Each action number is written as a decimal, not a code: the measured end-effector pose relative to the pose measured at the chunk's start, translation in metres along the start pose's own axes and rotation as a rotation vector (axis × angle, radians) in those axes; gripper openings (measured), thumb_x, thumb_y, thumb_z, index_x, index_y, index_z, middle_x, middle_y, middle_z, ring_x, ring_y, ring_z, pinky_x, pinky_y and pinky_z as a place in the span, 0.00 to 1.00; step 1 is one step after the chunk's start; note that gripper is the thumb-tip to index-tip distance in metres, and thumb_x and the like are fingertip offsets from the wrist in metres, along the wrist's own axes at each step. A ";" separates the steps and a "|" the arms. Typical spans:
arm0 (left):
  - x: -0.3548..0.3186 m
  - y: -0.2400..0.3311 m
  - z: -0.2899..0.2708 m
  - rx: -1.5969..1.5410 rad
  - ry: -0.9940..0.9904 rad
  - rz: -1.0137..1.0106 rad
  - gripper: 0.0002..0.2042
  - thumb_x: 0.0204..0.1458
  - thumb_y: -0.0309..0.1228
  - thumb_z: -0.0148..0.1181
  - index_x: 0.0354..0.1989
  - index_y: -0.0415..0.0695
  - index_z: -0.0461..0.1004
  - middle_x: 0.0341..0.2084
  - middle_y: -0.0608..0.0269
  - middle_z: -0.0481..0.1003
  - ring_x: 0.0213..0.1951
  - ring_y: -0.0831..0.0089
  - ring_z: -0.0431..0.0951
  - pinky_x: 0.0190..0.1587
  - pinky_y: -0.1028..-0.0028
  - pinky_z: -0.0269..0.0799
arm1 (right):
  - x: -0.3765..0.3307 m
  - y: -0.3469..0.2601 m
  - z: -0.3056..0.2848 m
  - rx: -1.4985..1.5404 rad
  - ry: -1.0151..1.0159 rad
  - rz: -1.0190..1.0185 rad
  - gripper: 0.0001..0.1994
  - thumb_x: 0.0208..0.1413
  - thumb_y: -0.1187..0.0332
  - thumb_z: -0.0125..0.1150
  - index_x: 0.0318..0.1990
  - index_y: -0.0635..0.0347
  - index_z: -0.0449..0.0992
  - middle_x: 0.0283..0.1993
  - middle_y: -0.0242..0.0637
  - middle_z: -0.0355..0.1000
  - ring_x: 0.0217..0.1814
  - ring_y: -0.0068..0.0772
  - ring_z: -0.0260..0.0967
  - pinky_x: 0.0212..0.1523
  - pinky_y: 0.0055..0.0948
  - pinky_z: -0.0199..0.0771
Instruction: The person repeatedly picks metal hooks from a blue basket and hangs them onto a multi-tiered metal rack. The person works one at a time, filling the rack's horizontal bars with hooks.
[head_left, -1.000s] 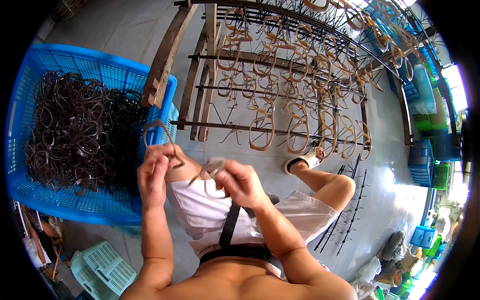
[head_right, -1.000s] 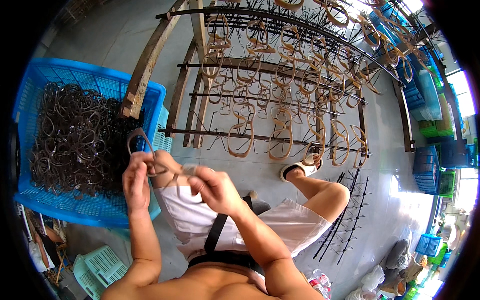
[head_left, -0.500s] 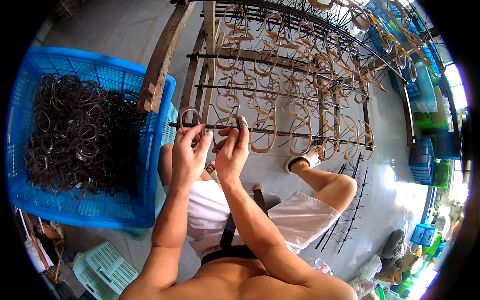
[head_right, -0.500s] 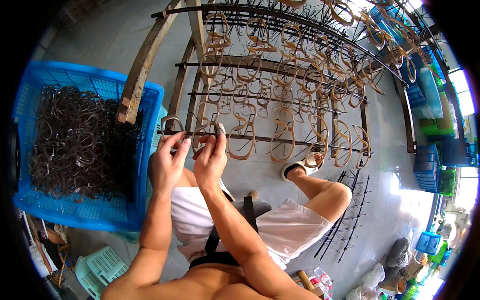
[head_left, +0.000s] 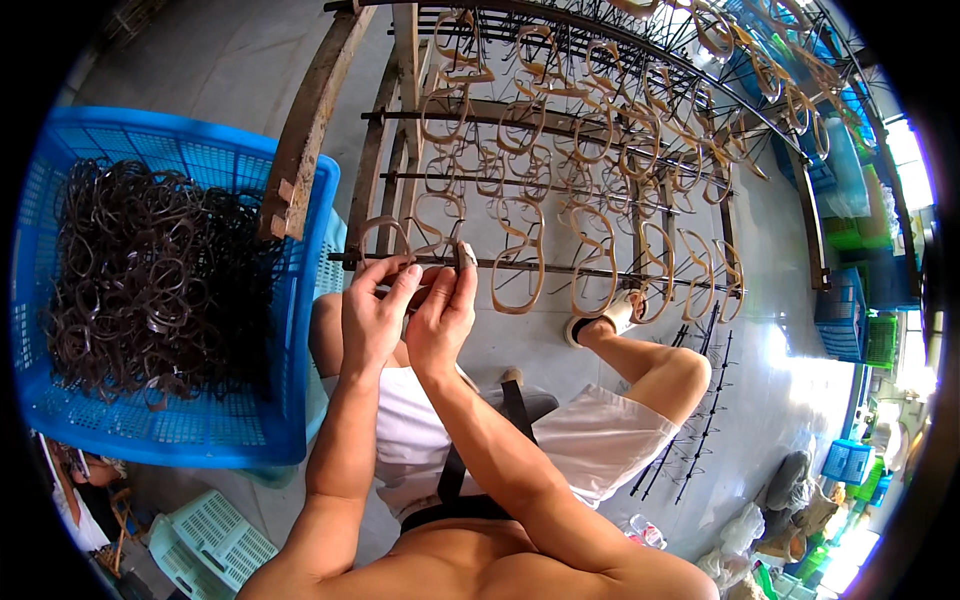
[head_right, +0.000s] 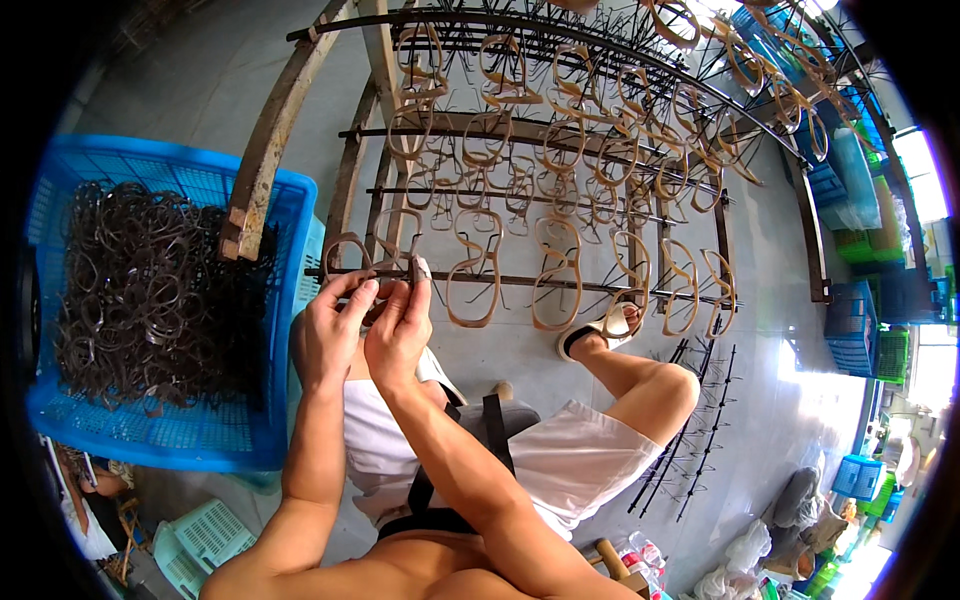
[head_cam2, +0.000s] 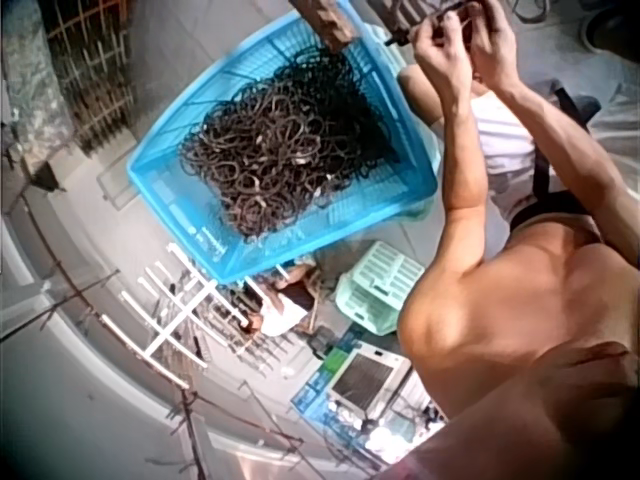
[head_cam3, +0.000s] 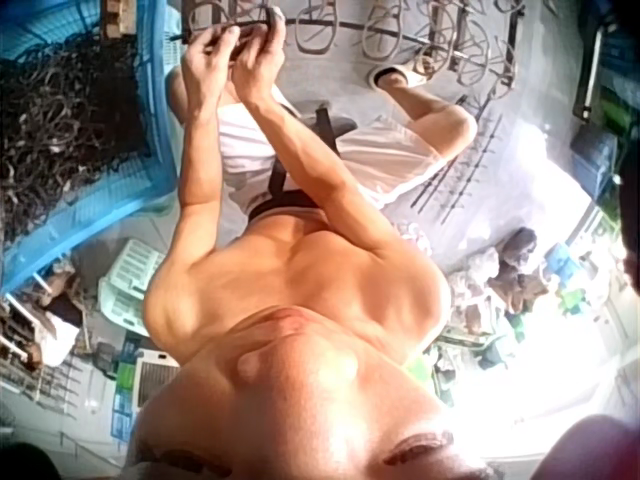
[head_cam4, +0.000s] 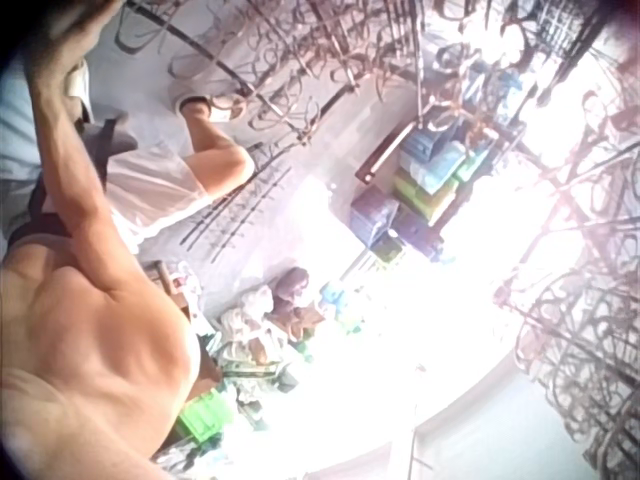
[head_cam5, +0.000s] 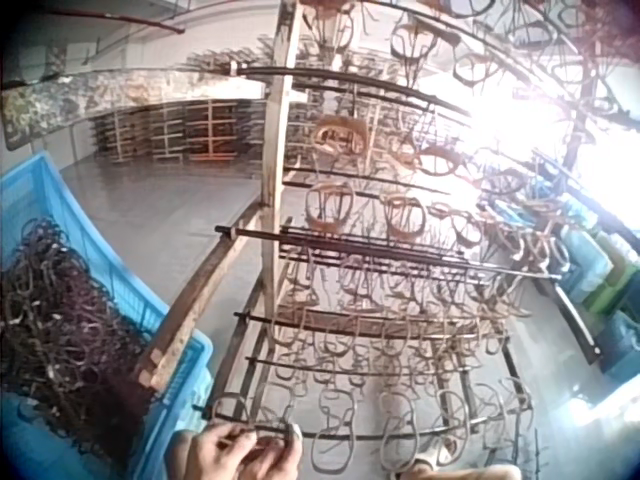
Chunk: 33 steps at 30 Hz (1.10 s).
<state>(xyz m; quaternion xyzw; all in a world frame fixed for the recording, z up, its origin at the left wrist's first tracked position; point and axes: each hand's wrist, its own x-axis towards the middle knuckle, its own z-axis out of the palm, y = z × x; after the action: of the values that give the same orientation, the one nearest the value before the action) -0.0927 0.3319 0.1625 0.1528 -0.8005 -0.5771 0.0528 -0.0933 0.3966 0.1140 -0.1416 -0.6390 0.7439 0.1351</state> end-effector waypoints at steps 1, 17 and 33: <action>0.000 0.002 -0.001 0.029 -0.001 -0.003 0.13 0.51 0.33 0.60 0.38 0.35 0.76 0.29 0.58 0.73 0.33 0.71 0.74 0.38 0.75 0.69 | -0.001 -0.003 0.003 0.029 0.038 0.008 0.11 0.63 0.70 0.42 0.50 0.63 0.62 0.24 0.35 0.70 0.21 0.23 0.65 0.20 0.25 0.66; 0.005 -0.031 0.004 -0.079 0.015 0.105 0.12 0.55 0.34 0.55 0.38 0.35 0.75 0.31 0.58 0.75 0.34 0.71 0.75 0.37 0.76 0.69 | 0.003 0.002 0.002 -0.141 -0.035 -0.043 0.10 0.61 0.72 0.45 0.49 0.64 0.65 0.20 0.36 0.68 0.16 0.27 0.61 0.19 0.29 0.65; 0.009 -0.032 -0.003 -0.711 -0.048 -0.336 0.10 0.54 0.32 0.55 0.37 0.38 0.75 0.25 0.68 0.74 0.26 0.83 0.70 0.30 0.82 0.66 | 0.001 0.002 -0.007 -0.321 -0.193 -0.157 0.19 0.60 0.74 0.45 0.59 0.62 0.58 0.26 0.42 0.73 0.22 0.35 0.72 0.22 0.30 0.71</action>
<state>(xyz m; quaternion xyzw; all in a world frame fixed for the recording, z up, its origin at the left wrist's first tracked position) -0.0947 0.3171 0.1330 0.2405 -0.5153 -0.8225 -0.0116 -0.0920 0.4033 0.1108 -0.0389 -0.7683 0.6300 0.1066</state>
